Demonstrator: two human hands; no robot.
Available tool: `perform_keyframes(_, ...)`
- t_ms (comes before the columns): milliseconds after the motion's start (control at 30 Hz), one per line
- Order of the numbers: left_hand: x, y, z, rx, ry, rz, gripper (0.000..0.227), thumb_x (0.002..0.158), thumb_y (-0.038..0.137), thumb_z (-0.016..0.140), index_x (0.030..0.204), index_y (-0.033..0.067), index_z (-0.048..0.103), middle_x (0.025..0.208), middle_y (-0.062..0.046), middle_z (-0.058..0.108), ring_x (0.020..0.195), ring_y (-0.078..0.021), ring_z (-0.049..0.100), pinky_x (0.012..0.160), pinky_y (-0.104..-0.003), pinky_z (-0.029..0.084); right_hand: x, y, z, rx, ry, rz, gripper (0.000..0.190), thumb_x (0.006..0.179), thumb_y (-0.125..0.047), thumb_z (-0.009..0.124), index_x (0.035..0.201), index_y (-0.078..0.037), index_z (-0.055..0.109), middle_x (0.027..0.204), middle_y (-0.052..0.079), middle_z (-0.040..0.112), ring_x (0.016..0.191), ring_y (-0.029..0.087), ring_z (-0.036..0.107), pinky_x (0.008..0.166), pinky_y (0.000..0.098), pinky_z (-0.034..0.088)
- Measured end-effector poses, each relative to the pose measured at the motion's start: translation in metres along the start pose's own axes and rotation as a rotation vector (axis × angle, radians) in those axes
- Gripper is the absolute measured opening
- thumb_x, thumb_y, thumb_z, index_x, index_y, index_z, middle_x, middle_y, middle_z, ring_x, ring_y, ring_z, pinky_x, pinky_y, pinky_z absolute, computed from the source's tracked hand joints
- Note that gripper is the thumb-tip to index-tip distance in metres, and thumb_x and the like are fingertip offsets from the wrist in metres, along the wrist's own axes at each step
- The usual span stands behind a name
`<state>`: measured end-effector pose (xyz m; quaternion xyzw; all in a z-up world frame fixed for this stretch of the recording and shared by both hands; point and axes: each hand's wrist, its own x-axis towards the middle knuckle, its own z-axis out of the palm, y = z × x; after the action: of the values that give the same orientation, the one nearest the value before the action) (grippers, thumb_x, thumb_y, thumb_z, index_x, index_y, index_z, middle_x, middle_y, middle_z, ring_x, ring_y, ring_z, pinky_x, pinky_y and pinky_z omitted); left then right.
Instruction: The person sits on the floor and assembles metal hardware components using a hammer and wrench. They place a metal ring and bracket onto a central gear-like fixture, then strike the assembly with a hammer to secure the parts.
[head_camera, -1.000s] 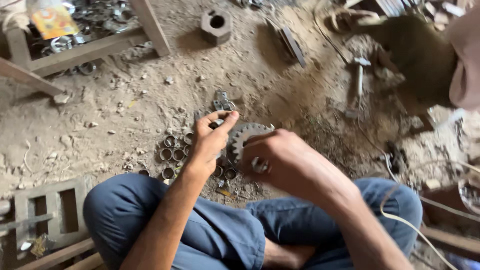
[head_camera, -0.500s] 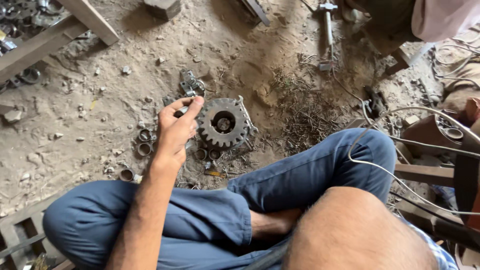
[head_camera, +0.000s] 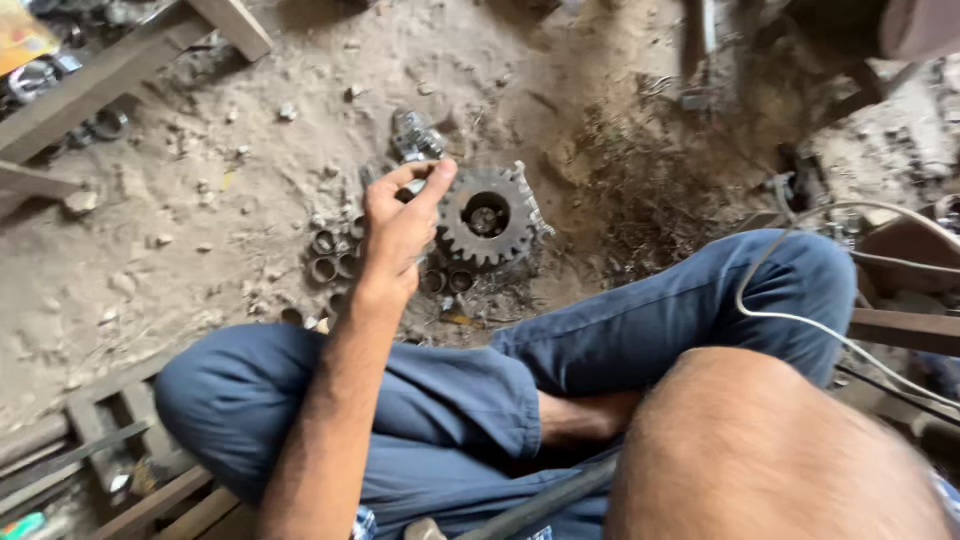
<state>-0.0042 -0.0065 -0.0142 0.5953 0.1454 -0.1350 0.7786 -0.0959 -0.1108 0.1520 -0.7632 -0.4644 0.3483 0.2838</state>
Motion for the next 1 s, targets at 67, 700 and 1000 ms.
perform_keyframes(67, 0.002, 0.0, 0.001, 0.085, 0.056, 0.037, 0.017, 0.091, 0.023, 0.081, 0.096, 0.0063, 0.078, 0.062, 0.01, 0.053, 0.048, -0.0005, 0.043, 0.042, -0.019, 0.031, -0.002, -0.007, 0.005, 0.031, -0.021, -0.008, 0.025, 0.079, -0.002, 0.066, 0.104, -0.003, 0.068, 0.094, 0.006, 0.077, 0.084, 0.016, 0.07, 0.076, 0.0321, 0.057)
perform_keyframes(700, 0.009, -0.036, 0.013, -0.085, -0.058, -0.083, 0.015, 0.103, 0.027, 0.062, 0.102, 0.0121, 0.06, 0.094, -0.002, 0.07, 0.053, -0.0037, 0.048, 0.044, -0.02, 0.037, -0.065, 0.157, 0.061, 0.727, 0.689, 0.281, 0.025, 0.088, 0.002, 0.053, 0.111, -0.002, 0.062, 0.094, 0.003, 0.067, 0.084, 0.011, 0.061, 0.073, 0.0287, 0.052)
perform_keyframes(1000, 0.004, -0.03, 0.017, -0.385, -0.177, -0.267, 0.013, 0.105, 0.024, 0.048, 0.103, 0.0112, 0.05, 0.097, -0.016, 0.072, 0.078, -0.0258, 0.074, 0.065, -0.035, 0.062, -0.079, 0.238, 0.076, 1.21, 1.348, 0.347, 0.023, 0.1, -0.028, 0.049, 0.089, -0.012, 0.06, 0.059, -0.005, 0.038, 0.047, 0.007, 0.028, 0.043, 0.0257, 0.021)
